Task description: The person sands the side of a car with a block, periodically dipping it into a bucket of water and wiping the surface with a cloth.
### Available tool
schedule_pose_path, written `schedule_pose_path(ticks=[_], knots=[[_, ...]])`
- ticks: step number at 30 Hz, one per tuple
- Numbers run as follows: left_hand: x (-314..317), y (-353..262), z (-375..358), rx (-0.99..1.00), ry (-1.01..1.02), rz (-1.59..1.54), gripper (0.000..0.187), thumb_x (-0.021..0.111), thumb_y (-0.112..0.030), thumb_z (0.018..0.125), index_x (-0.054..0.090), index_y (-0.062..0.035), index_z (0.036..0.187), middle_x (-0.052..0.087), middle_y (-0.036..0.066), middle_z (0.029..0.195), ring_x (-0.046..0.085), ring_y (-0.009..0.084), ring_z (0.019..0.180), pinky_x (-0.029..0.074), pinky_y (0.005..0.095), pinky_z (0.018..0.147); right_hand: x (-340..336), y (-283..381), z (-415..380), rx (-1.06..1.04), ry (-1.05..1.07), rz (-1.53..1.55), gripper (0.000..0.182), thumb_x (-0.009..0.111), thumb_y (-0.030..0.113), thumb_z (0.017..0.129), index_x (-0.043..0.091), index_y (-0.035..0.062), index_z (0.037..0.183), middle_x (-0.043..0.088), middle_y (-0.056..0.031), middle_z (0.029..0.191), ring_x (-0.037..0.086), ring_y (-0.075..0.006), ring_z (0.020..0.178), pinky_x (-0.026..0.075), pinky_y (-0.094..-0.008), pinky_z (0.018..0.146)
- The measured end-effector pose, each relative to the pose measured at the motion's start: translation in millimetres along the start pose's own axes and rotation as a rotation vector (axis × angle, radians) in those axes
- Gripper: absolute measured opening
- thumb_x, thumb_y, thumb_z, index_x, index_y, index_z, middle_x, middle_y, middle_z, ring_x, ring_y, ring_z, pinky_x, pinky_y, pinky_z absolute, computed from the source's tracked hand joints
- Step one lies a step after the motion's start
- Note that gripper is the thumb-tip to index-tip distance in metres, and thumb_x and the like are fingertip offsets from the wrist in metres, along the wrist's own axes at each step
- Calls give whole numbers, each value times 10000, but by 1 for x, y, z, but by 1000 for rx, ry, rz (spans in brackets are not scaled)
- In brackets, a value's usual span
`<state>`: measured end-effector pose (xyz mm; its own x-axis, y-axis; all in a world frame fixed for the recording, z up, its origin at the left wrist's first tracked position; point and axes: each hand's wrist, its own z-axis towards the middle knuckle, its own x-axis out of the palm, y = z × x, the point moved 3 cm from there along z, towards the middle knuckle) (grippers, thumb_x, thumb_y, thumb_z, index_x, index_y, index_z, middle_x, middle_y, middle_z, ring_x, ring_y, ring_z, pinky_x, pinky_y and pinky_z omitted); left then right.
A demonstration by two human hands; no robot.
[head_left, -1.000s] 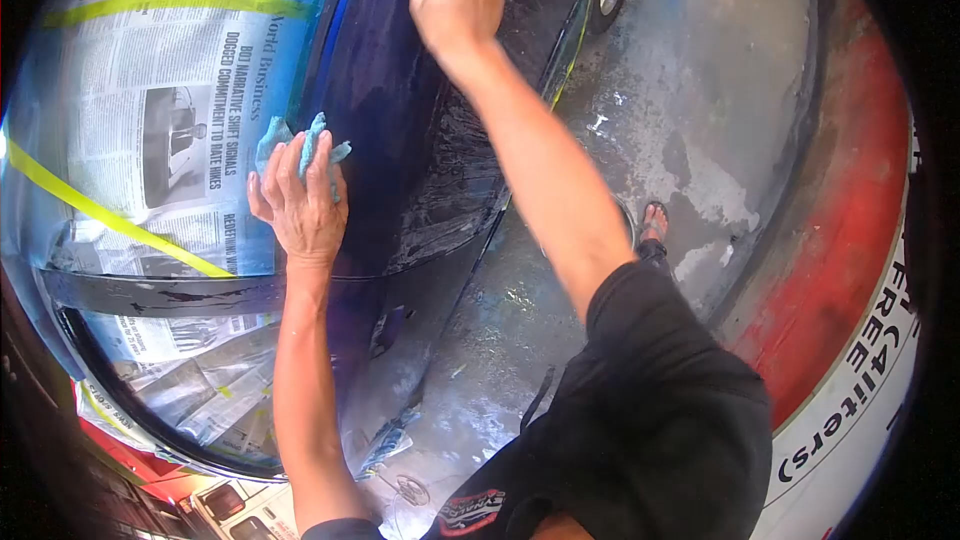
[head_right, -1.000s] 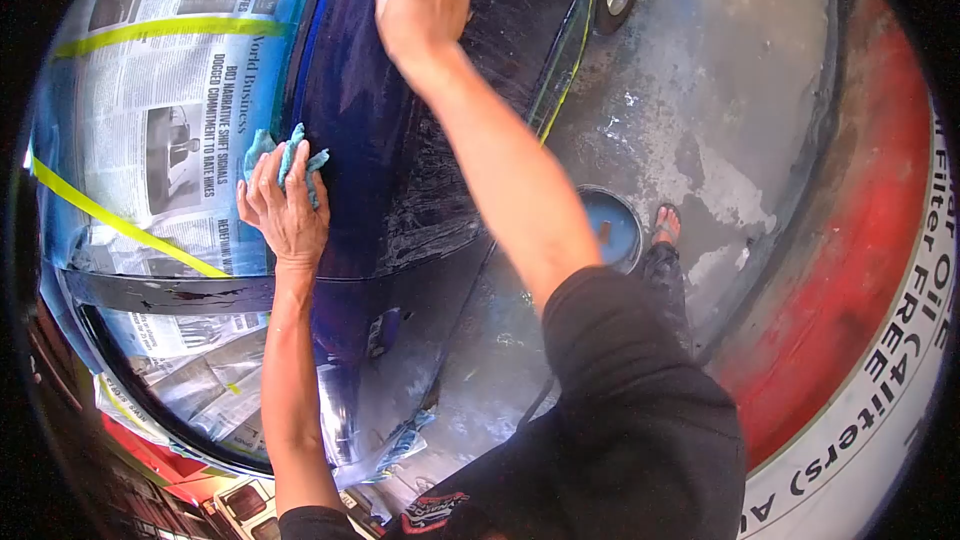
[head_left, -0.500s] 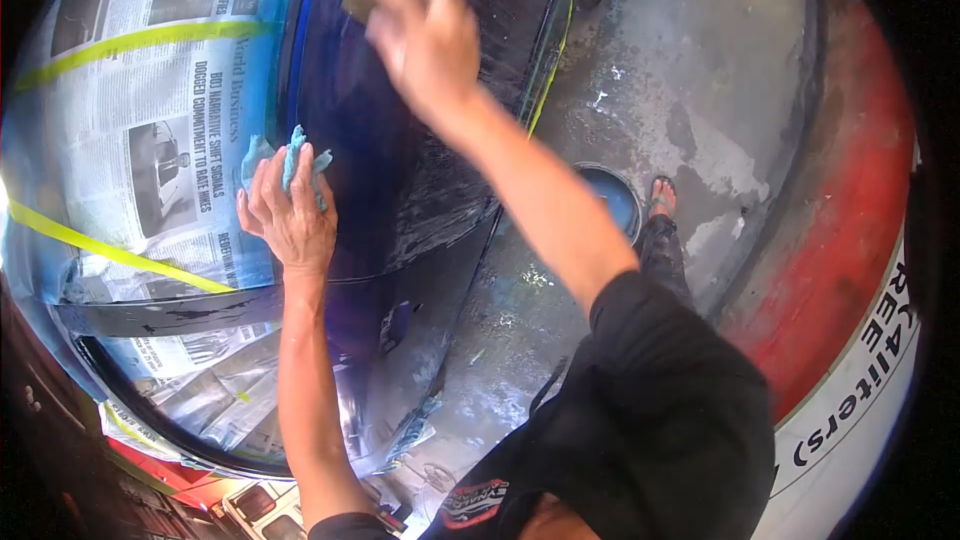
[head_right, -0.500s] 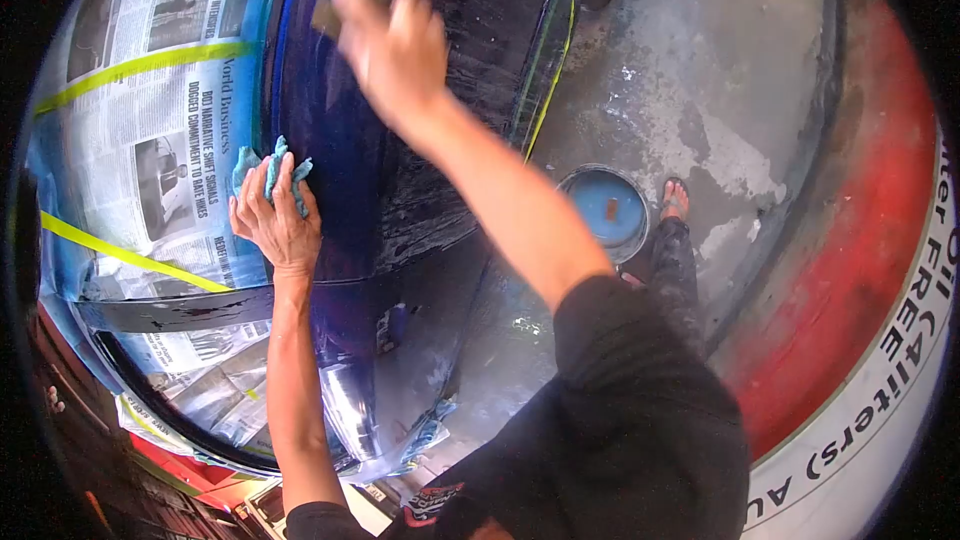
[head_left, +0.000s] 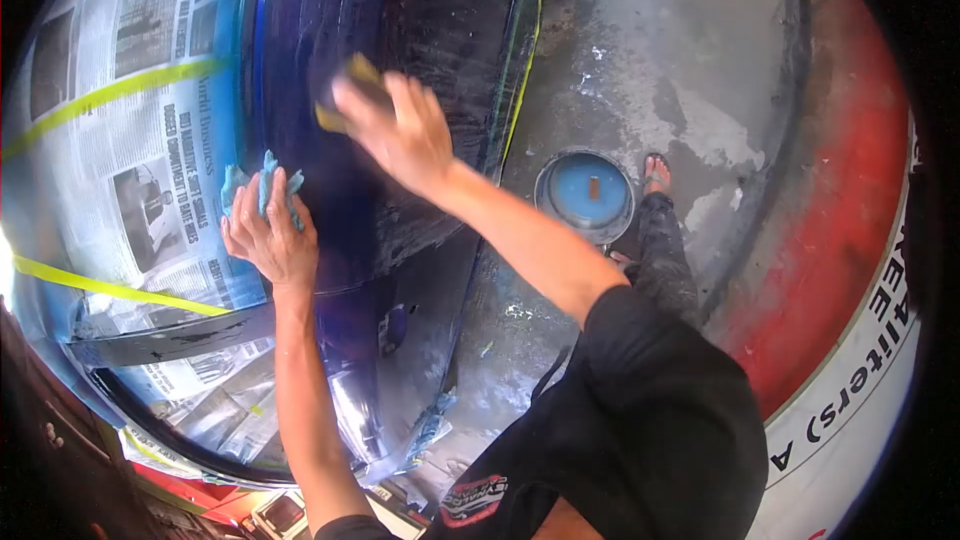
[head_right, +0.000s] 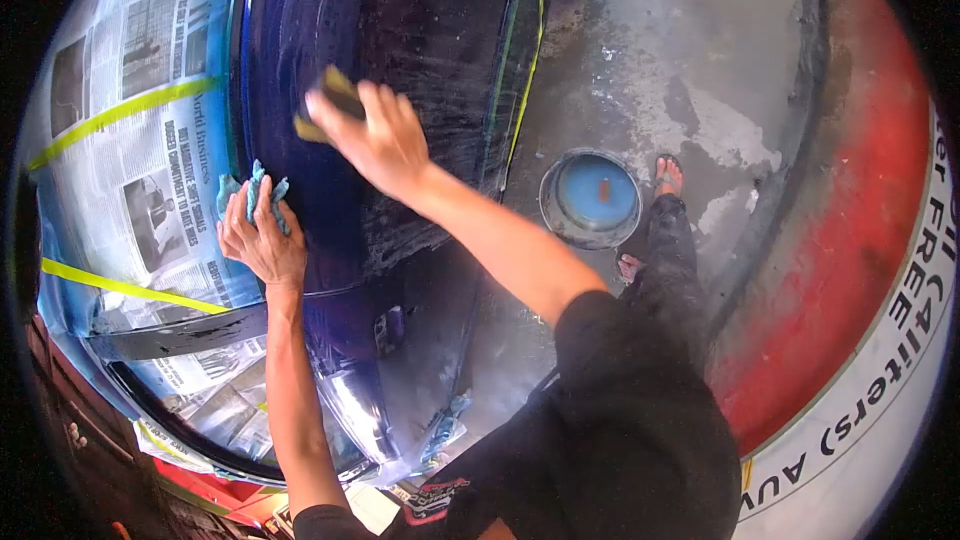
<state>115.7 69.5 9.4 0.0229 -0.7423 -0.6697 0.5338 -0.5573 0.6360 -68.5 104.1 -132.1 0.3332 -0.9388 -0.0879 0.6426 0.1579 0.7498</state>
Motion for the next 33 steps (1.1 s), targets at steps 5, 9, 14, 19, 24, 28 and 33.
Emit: schedule_pose_path(ticks=[5, 9, 14, 19, 24, 28, 33], knots=[[2, 0, 2, 7, -3, 5, 445, 724, -256, 964, 675, -281, 1405, 605, -4, 1442, 533, 237, 1378, 269, 527, 1211, 3, -47, 75, 23, 81, 16, 604, 819, 317, 905, 593, 370, 1462, 640, -151, 1064, 659, -313, 924, 510, -469, 739], [0, -1, 3, 4, 5, -7, 458, 731, -232, 948, 676, -281, 1400, 604, 1, 1440, 531, 236, 1383, 266, 525, 1213, 20, -58, 116, 284, -174, 32, 568, 811, 271, 915, 601, 297, 1442, 638, -189, 1059, 658, -388, 951, 527, -495, 776], [2, 0, 2, -3, -3, 6, 450, 740, -231, 943, 681, -295, 1385, 610, -15, 1438, 530, 238, 1384, 271, 526, 1213, 1, -10, -20, 18, 2, -13, 691, 898, 317, 826, 604, 338, 1451, 639, -107, 1094, 664, -279, 917, 515, -427, 742], [3, -2, 4, 3, -14, 5, 428, 728, -228, 965, 684, -271, 1388, 613, 4, 1439, 530, 251, 1388, 282, 529, 1205, 7, -76, 96, 123, 1, 8, 663, 863, 332, 865, 609, 287, 1476, 632, -160, 1112, 662, -370, 992, 548, -484, 808], [0, -1, 1, 27, 5, 15, 404, 688, -250, 1009, 680, -237, 1413, 613, 38, 1449, 525, 264, 1401, 290, 532, 1198, 11, -69, 104, 290, -25, 64, 642, 828, 297, 905, 579, 292, 1496, 613, -199, 1136, 645, -401, 1028, 538, -516, 834], [-1, -2, 6, 15, -17, 12, 407, 688, -240, 1003, 681, -238, 1410, 606, 40, 1452, 525, 258, 1405, 279, 534, 1207, 8, -76, 77, 173, 34, 86, 682, 838, 318, 895, 560, 297, 1518, 603, -195, 1168, 644, -413, 1027, 542, -525, 846], [-2, -1, 4, 2, 0, -3, 372, 689, -255, 998, 693, -265, 1370, 617, 12, 1427, 536, 254, 1376, 274, 526, 1214, 19, -134, 217, 362, -35, 21, 591, 722, 262, 994, 509, 203, 1541, 637, -283, 1223, 666, -488, 1081, 556, -549, 905]])
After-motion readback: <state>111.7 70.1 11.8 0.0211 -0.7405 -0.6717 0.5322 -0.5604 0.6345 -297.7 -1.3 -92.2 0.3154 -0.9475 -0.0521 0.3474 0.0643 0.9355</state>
